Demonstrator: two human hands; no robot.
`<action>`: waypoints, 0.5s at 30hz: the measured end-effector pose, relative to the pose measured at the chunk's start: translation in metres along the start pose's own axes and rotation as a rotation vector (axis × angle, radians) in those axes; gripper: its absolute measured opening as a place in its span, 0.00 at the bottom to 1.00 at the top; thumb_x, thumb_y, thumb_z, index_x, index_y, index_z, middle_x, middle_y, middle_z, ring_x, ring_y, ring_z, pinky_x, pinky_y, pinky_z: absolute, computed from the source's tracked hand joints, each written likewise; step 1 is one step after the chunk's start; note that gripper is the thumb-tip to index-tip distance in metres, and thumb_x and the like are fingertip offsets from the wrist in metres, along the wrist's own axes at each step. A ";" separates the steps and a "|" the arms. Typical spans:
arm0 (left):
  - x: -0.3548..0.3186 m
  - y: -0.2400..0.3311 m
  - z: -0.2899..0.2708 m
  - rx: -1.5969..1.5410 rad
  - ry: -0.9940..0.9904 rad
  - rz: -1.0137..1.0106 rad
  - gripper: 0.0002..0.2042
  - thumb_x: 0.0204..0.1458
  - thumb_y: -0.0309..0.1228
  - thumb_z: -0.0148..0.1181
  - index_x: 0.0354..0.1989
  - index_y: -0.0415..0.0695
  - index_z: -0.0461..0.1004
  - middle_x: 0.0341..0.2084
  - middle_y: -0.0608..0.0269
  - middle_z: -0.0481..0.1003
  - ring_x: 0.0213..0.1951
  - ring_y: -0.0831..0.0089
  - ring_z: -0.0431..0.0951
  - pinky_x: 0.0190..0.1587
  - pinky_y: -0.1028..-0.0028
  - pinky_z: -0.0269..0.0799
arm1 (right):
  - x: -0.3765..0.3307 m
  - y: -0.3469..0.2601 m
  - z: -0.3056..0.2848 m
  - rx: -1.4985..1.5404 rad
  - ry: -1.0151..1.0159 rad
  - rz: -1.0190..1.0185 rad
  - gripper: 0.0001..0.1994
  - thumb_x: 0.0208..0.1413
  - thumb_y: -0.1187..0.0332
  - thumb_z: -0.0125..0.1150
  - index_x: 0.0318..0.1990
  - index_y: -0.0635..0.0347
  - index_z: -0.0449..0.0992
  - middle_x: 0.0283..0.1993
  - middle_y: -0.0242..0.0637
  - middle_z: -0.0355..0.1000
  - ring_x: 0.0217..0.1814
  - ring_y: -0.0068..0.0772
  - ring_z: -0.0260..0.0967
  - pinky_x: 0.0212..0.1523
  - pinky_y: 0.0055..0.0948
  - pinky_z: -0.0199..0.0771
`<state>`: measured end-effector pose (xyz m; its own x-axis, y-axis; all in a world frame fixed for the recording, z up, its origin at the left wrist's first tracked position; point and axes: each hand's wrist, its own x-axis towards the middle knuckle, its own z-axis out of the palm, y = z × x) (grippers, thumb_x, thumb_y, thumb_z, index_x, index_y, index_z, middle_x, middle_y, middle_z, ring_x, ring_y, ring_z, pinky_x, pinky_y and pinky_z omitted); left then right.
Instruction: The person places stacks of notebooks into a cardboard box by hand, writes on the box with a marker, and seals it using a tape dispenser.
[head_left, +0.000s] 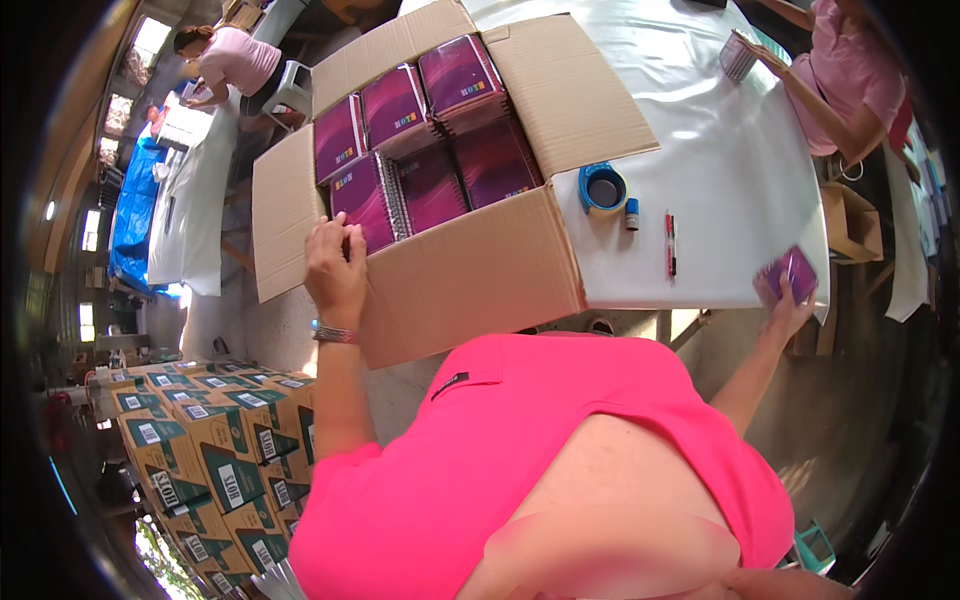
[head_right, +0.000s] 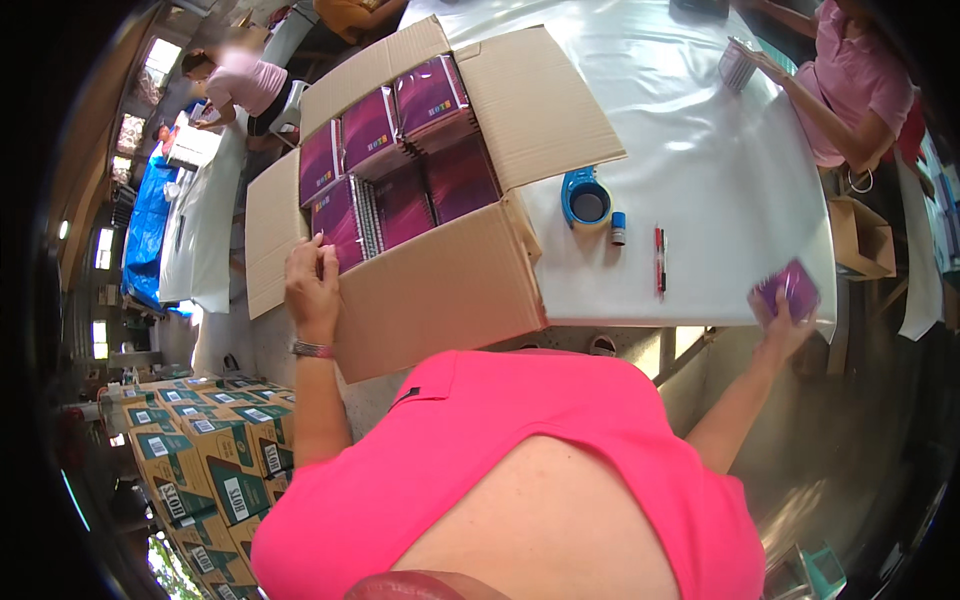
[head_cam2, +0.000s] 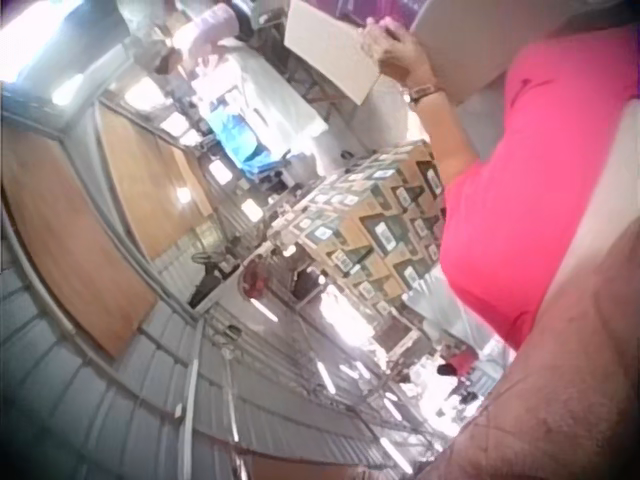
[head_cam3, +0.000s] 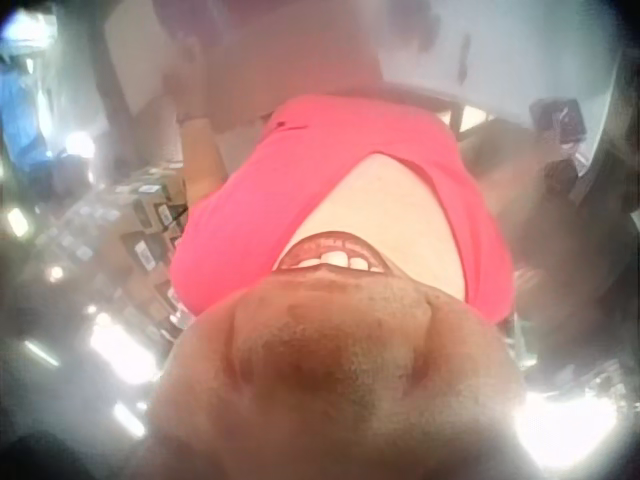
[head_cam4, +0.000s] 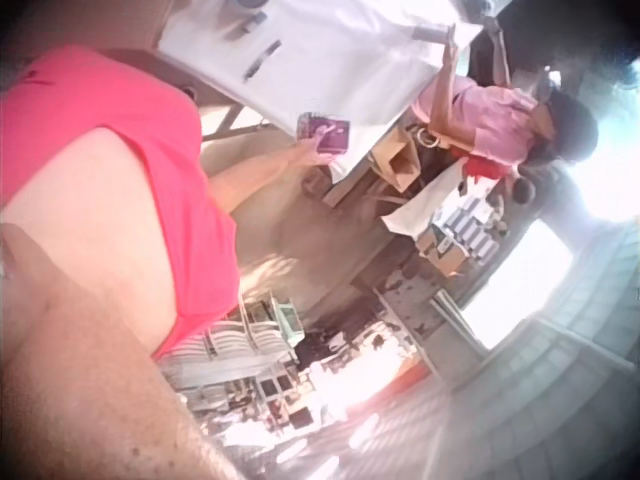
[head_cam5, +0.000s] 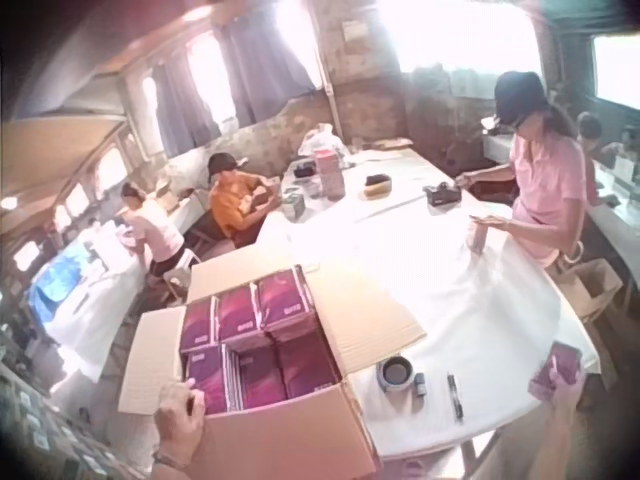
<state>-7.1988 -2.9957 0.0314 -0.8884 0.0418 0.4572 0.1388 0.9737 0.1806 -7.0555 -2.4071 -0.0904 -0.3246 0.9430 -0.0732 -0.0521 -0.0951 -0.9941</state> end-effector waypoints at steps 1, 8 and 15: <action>0.003 0.004 0.002 -0.014 0.054 0.099 0.13 0.52 0.39 0.55 0.43 0.49 0.74 0.50 0.60 0.71 0.54 0.57 0.68 0.60 0.59 0.55 | -0.021 -0.027 0.024 0.057 -0.099 -0.072 0.38 0.43 0.74 0.68 0.62 0.63 0.54 0.56 0.45 0.61 0.53 0.40 0.66 0.49 0.34 0.73; 0.012 0.006 -0.009 0.126 -0.172 0.356 0.24 0.57 0.55 0.38 0.57 0.60 0.67 0.57 0.67 0.65 0.60 0.64 0.62 0.65 0.50 0.30 | -0.190 -0.143 0.215 0.430 -0.983 -0.269 0.28 0.49 0.76 0.62 0.57 0.63 0.57 0.41 0.44 0.72 0.40 0.30 0.74 0.37 0.25 0.77; 0.018 -0.017 -0.001 -0.147 -0.187 0.226 0.30 0.55 0.59 0.36 0.61 0.57 0.59 0.58 0.63 0.63 0.61 0.60 0.59 0.64 0.45 0.31 | -0.257 -0.123 0.243 -0.175 -1.231 -0.625 0.12 0.50 0.64 0.62 0.37 0.64 0.77 0.32 0.38 0.75 0.35 0.25 0.73 0.37 0.25 0.72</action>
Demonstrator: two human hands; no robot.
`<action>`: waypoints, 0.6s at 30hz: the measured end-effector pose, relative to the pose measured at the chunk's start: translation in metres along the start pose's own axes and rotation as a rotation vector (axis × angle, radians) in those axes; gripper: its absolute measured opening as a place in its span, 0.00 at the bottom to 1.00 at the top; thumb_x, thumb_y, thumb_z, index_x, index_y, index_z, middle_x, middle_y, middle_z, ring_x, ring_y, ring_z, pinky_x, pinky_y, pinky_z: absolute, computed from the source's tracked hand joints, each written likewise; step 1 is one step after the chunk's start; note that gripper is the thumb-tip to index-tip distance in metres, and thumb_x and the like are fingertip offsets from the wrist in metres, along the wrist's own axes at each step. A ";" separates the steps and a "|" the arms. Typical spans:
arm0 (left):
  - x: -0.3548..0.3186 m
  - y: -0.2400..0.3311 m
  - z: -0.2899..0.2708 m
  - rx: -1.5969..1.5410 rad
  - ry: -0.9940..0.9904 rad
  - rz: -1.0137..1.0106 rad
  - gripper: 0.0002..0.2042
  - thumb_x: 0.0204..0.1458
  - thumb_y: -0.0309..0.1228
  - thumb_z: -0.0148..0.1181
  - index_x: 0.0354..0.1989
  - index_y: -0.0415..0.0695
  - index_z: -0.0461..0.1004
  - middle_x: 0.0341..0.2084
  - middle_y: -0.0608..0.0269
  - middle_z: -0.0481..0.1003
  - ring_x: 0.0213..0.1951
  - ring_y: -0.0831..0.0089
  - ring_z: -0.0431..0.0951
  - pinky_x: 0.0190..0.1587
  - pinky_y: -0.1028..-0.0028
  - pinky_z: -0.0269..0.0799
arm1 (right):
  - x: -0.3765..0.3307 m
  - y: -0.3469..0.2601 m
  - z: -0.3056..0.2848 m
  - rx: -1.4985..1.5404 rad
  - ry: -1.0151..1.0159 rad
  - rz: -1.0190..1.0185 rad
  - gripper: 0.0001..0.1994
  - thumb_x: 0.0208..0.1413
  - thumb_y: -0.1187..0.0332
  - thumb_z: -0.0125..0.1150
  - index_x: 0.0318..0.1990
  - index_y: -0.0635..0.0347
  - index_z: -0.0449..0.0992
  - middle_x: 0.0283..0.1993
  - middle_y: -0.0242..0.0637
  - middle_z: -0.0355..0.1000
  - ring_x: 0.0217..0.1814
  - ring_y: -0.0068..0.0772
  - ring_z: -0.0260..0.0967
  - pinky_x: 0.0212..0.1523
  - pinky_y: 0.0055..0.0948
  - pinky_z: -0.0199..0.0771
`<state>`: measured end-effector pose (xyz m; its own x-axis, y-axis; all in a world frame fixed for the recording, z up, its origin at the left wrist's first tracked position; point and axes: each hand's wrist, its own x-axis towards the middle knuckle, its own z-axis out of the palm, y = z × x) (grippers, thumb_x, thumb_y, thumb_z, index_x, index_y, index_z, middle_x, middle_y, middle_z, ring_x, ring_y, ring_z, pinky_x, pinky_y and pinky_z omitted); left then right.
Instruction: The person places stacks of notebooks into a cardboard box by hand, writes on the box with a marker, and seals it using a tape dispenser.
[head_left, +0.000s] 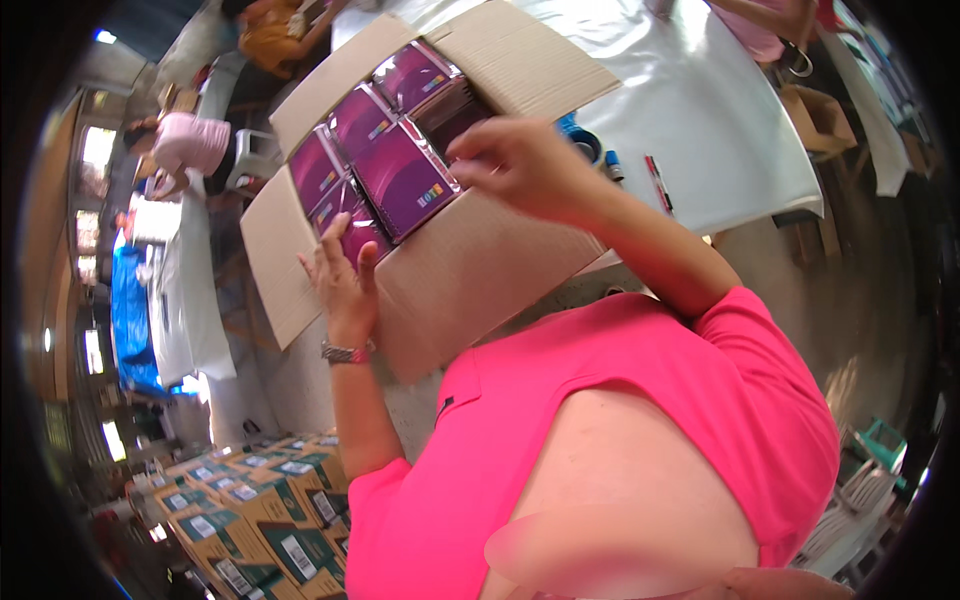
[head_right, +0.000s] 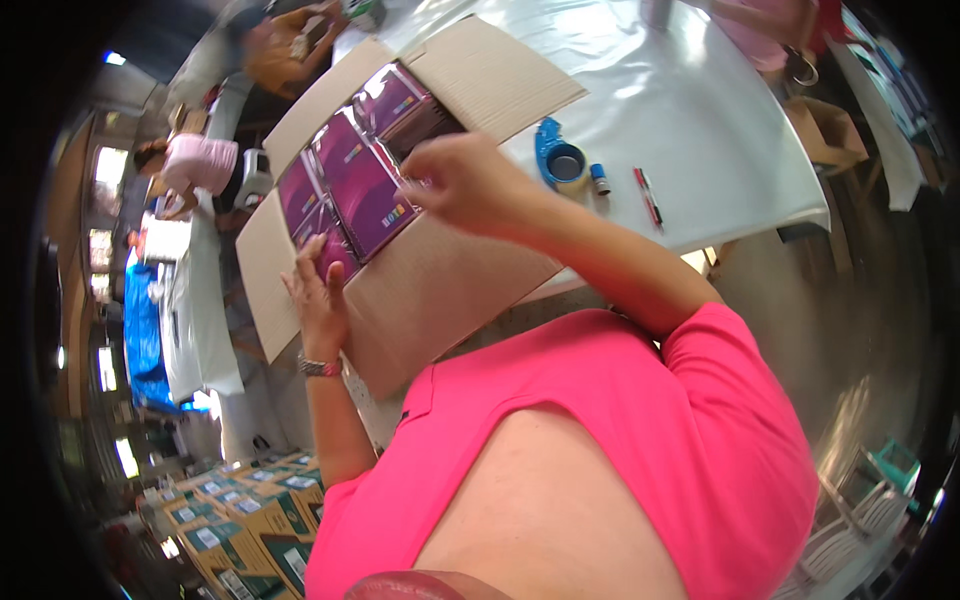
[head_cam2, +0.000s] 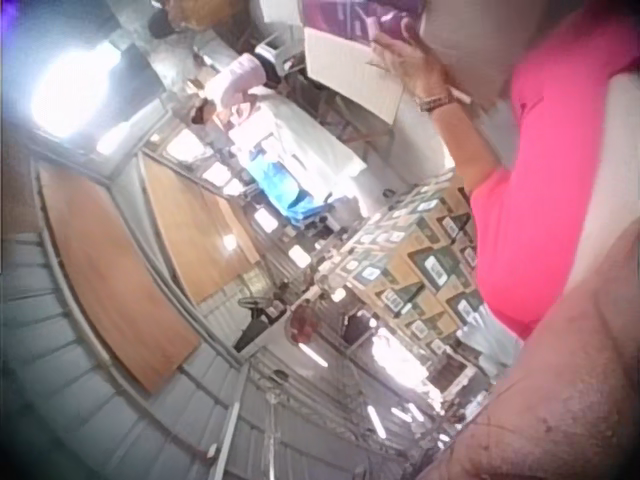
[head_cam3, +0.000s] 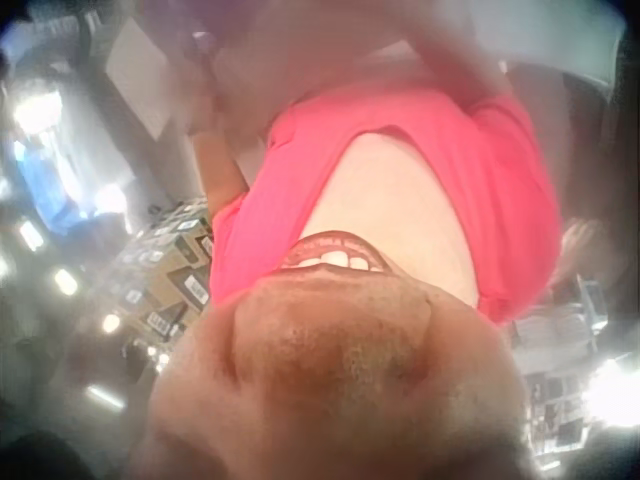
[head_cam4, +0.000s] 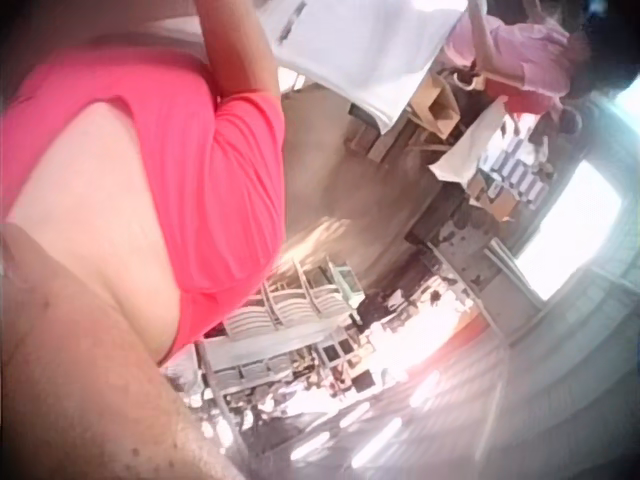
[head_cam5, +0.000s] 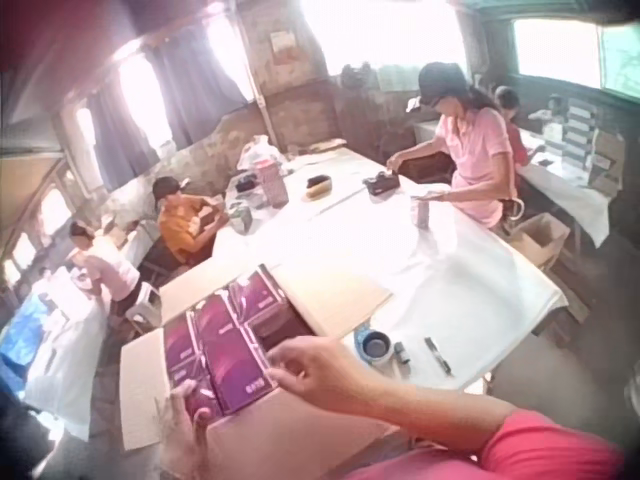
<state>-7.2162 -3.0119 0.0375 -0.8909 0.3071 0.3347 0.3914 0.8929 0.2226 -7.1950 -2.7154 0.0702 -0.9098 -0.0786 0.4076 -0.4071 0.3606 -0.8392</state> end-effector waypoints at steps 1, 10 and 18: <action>0.003 0.005 -0.001 -0.023 0.079 0.057 0.34 0.53 0.62 0.35 0.64 0.55 0.54 0.59 0.61 0.62 0.62 0.56 0.57 0.65 0.48 0.32 | -0.007 0.013 -0.013 0.147 0.173 0.028 0.08 0.52 0.69 0.60 0.37 0.63 0.78 0.30 0.33 0.76 0.30 0.18 0.71 0.30 0.19 0.70; 0.084 0.034 -0.024 -0.134 -0.362 0.380 0.19 0.56 0.46 0.50 0.42 0.42 0.75 0.43 0.52 0.73 0.46 0.56 0.72 0.49 0.66 0.65 | -0.151 0.266 -0.123 -0.931 -0.022 1.028 0.26 0.44 0.47 0.61 0.38 0.65 0.74 0.42 0.53 0.72 0.45 0.53 0.70 0.45 0.44 0.70; 0.200 -0.149 0.008 -1.215 0.217 -0.775 0.49 0.47 0.68 0.41 0.67 0.42 0.36 0.54 0.37 0.62 0.46 0.57 0.70 0.52 0.68 0.65 | -0.042 0.210 -0.142 -0.369 0.506 0.681 0.15 0.54 0.58 0.51 0.31 0.64 0.70 0.23 0.41 0.73 0.30 0.40 0.74 0.32 0.36 0.72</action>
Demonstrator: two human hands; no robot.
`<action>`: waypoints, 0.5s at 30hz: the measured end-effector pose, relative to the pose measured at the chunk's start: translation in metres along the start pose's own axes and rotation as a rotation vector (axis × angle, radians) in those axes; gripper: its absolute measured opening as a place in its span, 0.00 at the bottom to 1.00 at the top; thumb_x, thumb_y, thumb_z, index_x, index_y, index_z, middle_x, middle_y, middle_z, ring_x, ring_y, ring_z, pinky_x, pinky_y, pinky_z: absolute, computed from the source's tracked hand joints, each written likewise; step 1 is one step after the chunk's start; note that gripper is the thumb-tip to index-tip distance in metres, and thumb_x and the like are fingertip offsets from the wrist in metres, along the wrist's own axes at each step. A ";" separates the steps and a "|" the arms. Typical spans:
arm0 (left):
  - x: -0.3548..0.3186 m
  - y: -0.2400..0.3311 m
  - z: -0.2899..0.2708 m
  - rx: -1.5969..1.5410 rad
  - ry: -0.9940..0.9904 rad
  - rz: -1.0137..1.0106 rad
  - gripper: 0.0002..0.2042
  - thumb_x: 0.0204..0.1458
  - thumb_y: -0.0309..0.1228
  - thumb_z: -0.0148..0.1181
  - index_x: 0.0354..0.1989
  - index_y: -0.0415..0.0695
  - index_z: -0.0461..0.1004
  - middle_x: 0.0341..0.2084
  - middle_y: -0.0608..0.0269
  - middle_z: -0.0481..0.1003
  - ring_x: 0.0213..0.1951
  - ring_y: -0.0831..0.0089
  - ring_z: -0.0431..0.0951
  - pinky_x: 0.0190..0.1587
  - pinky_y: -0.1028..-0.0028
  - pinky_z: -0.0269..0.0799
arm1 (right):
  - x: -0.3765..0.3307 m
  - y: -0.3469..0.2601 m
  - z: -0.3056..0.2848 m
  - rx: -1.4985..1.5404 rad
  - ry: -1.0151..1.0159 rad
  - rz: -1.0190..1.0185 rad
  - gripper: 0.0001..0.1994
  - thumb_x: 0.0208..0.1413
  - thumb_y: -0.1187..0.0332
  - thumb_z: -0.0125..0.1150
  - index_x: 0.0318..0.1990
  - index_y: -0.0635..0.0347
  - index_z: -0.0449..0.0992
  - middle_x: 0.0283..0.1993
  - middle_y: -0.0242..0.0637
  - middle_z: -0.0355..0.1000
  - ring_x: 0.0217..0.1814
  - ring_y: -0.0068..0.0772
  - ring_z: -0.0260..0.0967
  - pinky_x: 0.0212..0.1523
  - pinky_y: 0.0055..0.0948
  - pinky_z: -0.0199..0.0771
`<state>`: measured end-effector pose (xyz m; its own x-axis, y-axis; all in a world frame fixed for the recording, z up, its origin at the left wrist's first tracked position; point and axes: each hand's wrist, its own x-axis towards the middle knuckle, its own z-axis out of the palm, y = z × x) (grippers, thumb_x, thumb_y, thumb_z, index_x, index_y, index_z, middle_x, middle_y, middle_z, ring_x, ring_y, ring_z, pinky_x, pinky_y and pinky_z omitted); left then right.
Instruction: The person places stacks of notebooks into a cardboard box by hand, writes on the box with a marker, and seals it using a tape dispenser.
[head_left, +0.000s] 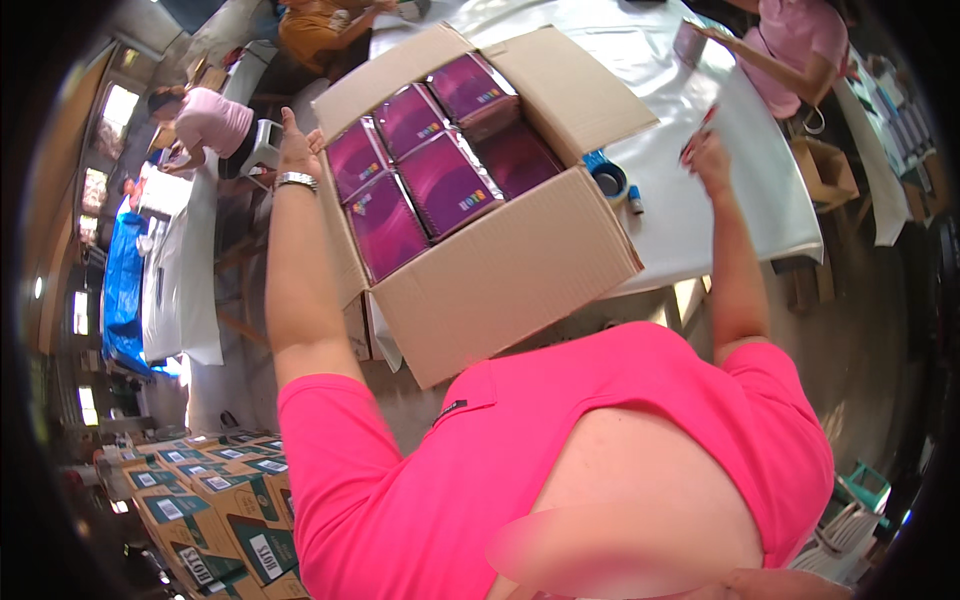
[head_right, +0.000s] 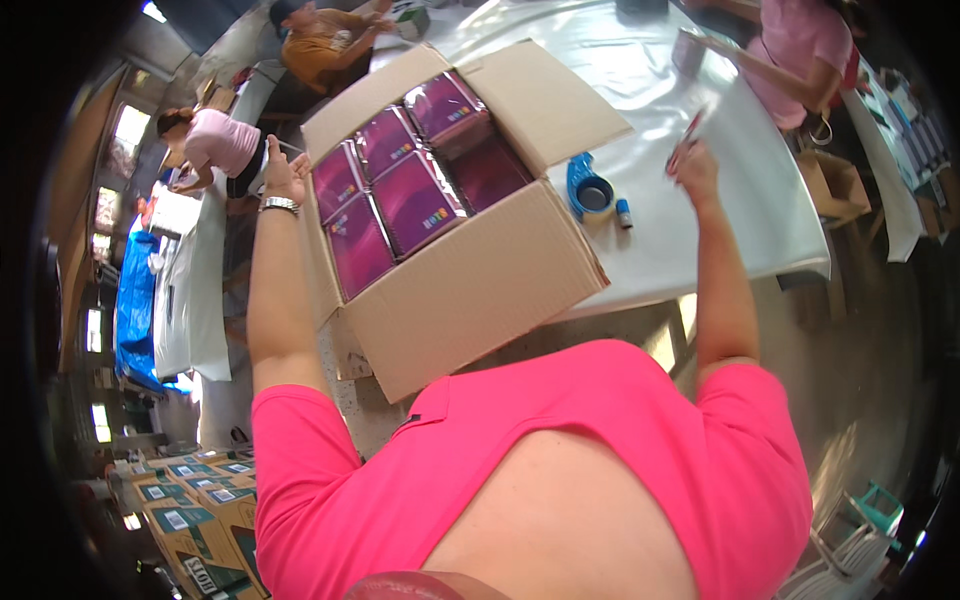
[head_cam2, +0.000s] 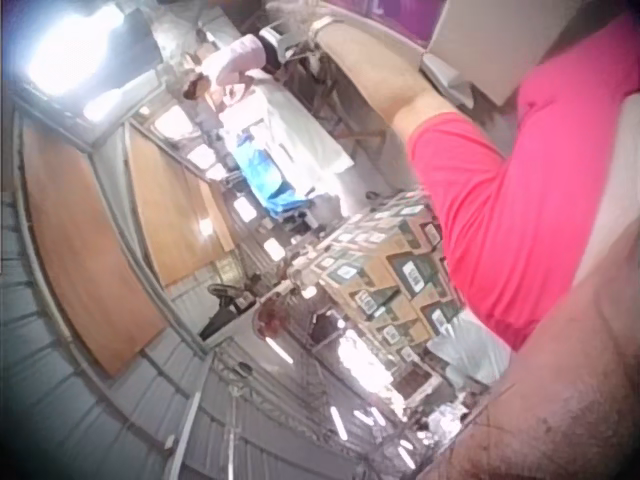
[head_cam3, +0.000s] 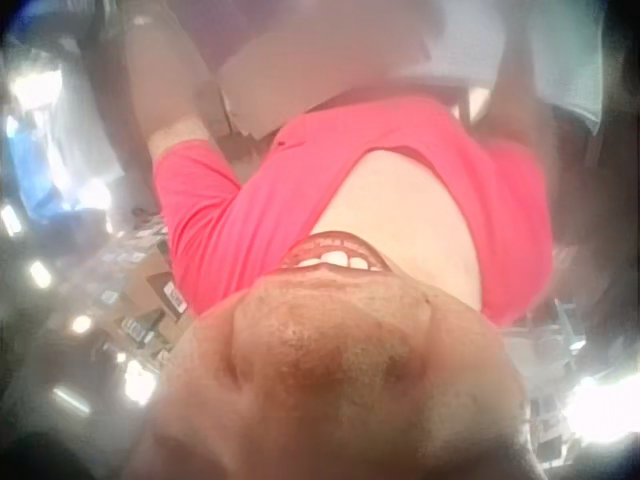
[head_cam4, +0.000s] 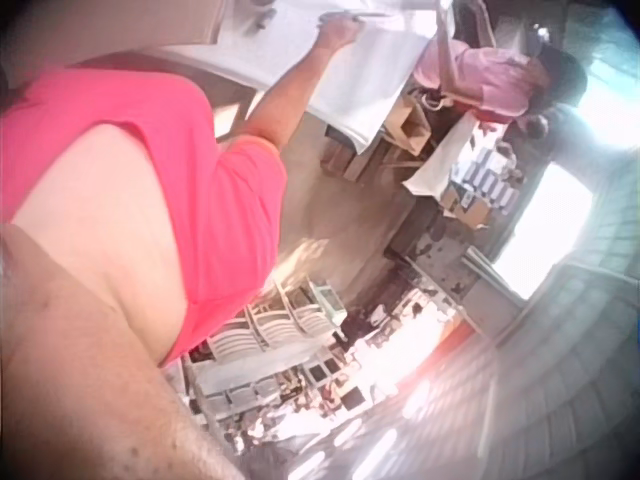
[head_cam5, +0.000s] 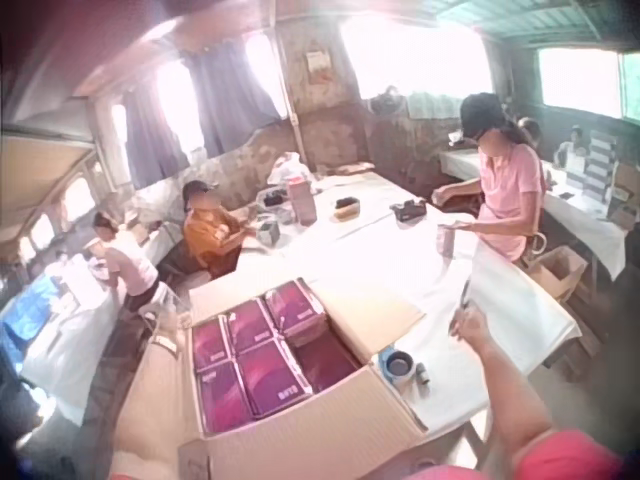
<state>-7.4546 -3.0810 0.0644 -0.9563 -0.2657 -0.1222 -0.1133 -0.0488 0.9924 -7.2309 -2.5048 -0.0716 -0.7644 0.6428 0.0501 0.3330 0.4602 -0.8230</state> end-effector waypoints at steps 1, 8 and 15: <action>0.001 -0.007 -0.005 -0.179 -0.036 0.023 0.49 0.46 0.68 0.43 0.67 0.45 0.32 0.51 0.39 0.64 0.41 0.59 0.70 0.48 0.68 0.67 | 0.003 -0.049 -0.016 0.133 0.161 -0.147 0.14 0.56 0.60 0.49 0.36 0.64 0.69 0.25 0.41 0.72 0.28 0.32 0.73 0.30 0.31 0.71; 0.015 -0.027 -0.003 0.365 0.138 0.182 0.56 0.40 0.73 0.40 0.66 0.38 0.35 0.56 0.35 0.55 0.58 0.48 0.56 0.60 0.59 0.53 | -0.020 -0.321 0.013 0.811 -0.273 -0.858 0.05 0.50 0.70 0.61 0.31 0.61 0.74 0.24 0.28 0.69 0.24 0.17 0.64 0.25 0.19 0.66; -0.038 -0.044 0.010 -0.568 -0.181 0.164 0.46 0.47 0.71 0.32 0.55 0.34 0.62 0.45 0.46 0.72 0.47 0.63 0.72 0.51 0.68 0.67 | -0.066 -0.452 0.110 0.812 -0.247 -1.400 0.08 0.42 0.72 0.65 0.30 0.64 0.73 0.28 0.38 0.75 0.26 0.24 0.70 0.25 0.23 0.69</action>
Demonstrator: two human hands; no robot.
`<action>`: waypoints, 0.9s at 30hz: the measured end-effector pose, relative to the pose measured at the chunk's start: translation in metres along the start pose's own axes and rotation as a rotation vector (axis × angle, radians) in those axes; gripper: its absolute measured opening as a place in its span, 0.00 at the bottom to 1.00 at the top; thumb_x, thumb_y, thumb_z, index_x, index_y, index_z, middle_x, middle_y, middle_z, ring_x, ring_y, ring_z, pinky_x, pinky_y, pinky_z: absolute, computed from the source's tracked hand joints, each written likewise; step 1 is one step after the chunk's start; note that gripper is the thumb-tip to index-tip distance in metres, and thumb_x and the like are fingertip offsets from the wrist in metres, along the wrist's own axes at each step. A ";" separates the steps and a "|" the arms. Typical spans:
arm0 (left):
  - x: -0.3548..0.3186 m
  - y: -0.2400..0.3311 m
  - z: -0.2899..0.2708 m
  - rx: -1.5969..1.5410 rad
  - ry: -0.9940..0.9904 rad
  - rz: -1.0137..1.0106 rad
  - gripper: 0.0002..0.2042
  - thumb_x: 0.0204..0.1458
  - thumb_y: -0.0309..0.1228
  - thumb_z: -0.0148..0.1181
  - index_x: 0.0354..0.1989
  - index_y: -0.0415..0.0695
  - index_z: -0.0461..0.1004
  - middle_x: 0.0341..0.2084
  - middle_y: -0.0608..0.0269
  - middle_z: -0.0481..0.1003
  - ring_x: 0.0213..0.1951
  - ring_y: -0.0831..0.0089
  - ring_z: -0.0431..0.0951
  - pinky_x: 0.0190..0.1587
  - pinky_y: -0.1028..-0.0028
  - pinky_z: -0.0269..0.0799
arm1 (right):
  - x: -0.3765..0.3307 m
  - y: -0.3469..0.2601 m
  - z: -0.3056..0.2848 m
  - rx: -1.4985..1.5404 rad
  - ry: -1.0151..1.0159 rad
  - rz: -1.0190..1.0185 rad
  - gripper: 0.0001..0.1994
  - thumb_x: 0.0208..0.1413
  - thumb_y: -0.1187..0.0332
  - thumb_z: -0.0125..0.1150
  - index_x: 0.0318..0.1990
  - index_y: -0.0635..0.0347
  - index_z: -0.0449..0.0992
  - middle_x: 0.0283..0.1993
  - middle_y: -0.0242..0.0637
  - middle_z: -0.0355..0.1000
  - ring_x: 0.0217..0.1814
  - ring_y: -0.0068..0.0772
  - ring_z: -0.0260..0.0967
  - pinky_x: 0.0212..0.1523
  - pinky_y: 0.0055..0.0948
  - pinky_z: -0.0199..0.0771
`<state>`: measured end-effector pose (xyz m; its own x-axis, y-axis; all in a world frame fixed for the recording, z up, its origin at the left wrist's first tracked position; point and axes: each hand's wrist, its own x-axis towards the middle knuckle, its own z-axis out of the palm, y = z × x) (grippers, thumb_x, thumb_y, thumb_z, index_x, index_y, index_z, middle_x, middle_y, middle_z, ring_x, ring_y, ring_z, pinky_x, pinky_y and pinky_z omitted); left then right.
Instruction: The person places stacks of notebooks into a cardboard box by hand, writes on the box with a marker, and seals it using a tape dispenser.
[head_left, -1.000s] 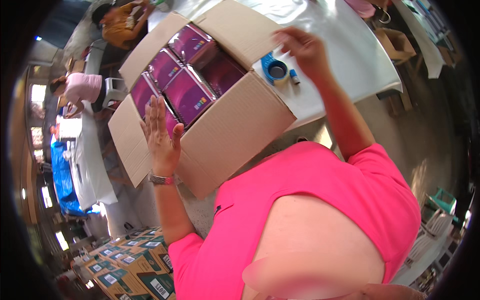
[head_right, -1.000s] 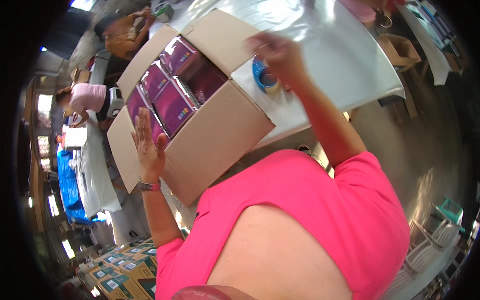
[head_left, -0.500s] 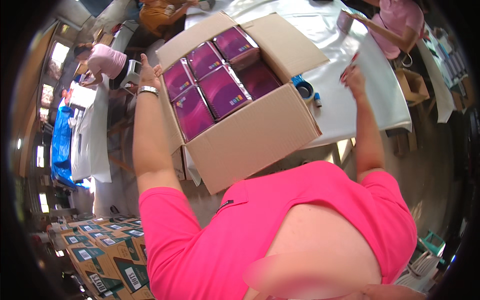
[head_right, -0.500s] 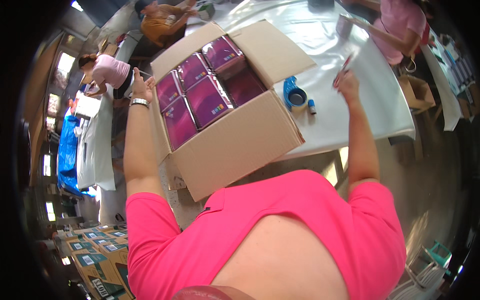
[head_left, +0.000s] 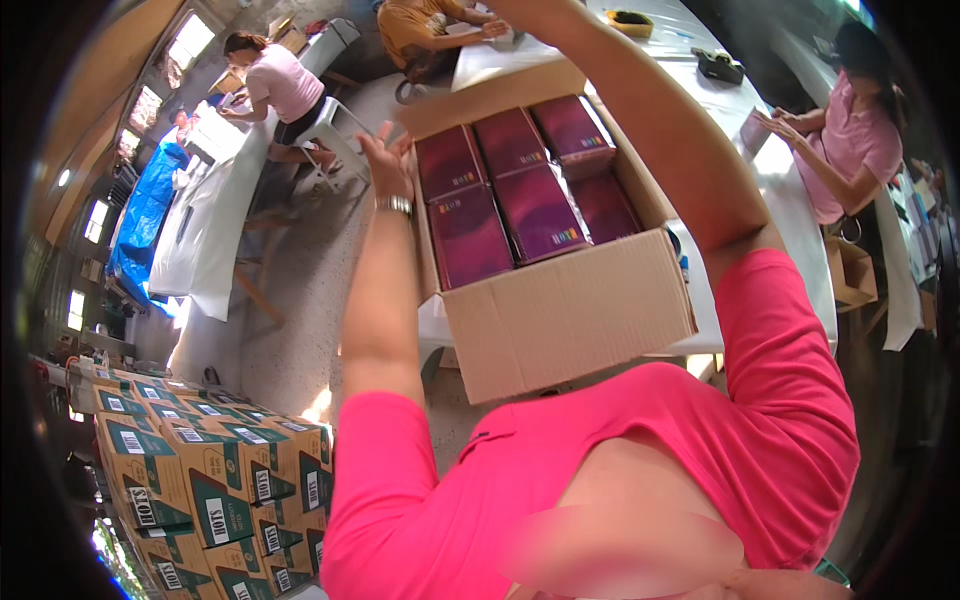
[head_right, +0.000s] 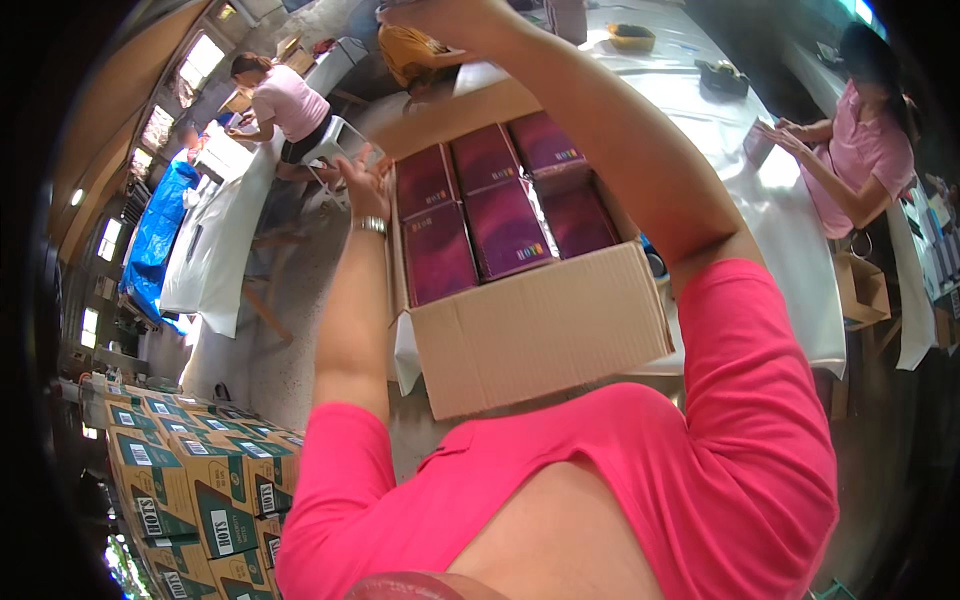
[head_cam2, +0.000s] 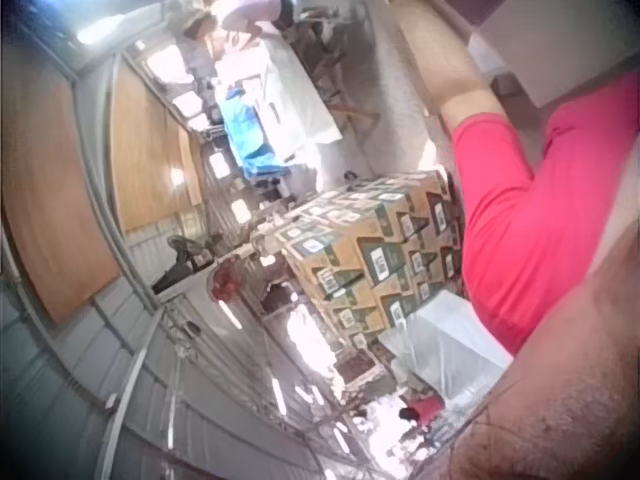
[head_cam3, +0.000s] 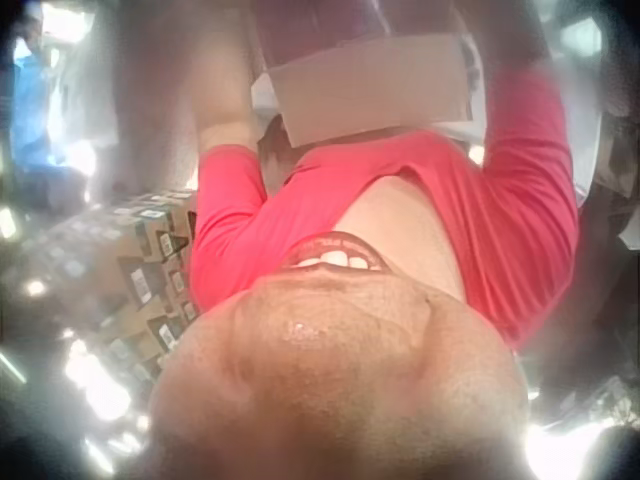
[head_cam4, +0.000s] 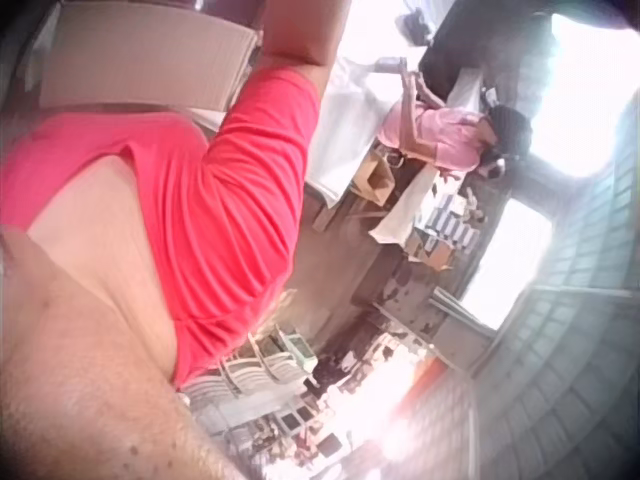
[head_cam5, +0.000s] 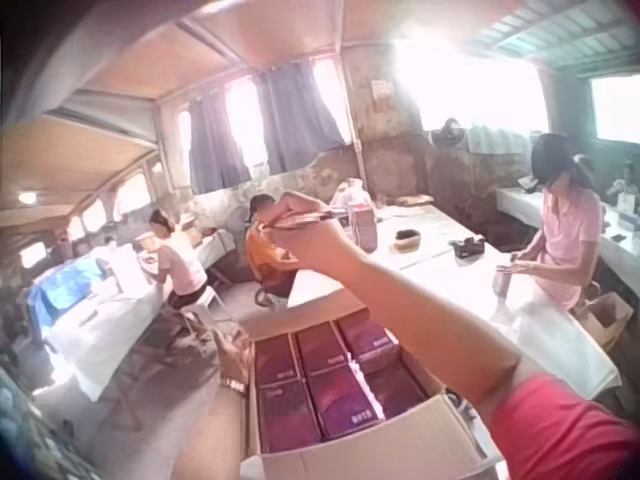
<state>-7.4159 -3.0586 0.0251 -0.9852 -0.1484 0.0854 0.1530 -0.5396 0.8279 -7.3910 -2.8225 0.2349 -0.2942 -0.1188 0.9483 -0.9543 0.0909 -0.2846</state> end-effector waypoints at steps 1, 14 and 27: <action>-0.011 0.013 -0.023 0.163 -0.227 0.134 0.43 0.50 0.68 0.29 0.48 0.35 0.70 0.44 0.50 0.72 0.46 0.66 0.72 0.52 0.71 0.66 | 0.011 -0.001 0.017 0.128 -0.066 0.116 0.07 0.42 0.72 0.63 0.29 0.64 0.73 0.28 0.38 0.74 0.26 0.24 0.70 0.24 0.23 0.69; -0.061 -0.012 -0.020 0.521 -0.139 0.235 0.07 0.43 0.22 0.63 0.33 0.39 0.76 0.55 0.60 0.59 0.56 0.68 0.63 0.55 0.73 0.64 | -0.127 0.122 0.136 0.392 -0.349 1.032 0.06 0.39 0.72 0.58 0.16 0.57 0.68 0.15 0.27 0.63 0.15 0.17 0.60 0.16 0.19 0.57; -0.060 -0.014 -0.026 0.636 -0.115 0.307 0.06 0.44 0.21 0.61 0.32 0.38 0.76 0.54 0.60 0.59 0.55 0.68 0.64 0.50 0.75 0.71 | -0.135 0.128 0.144 0.185 -0.506 0.891 0.07 0.41 0.67 0.60 0.19 0.58 0.71 0.17 0.29 0.67 0.20 0.19 0.64 0.23 0.23 0.64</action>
<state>-7.3568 -3.0636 -0.0065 -0.9122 -0.1090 0.3950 0.3845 0.1059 0.9170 -7.4810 -2.9370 0.0508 -0.8431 -0.4880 0.2261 -0.3608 0.2013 -0.9107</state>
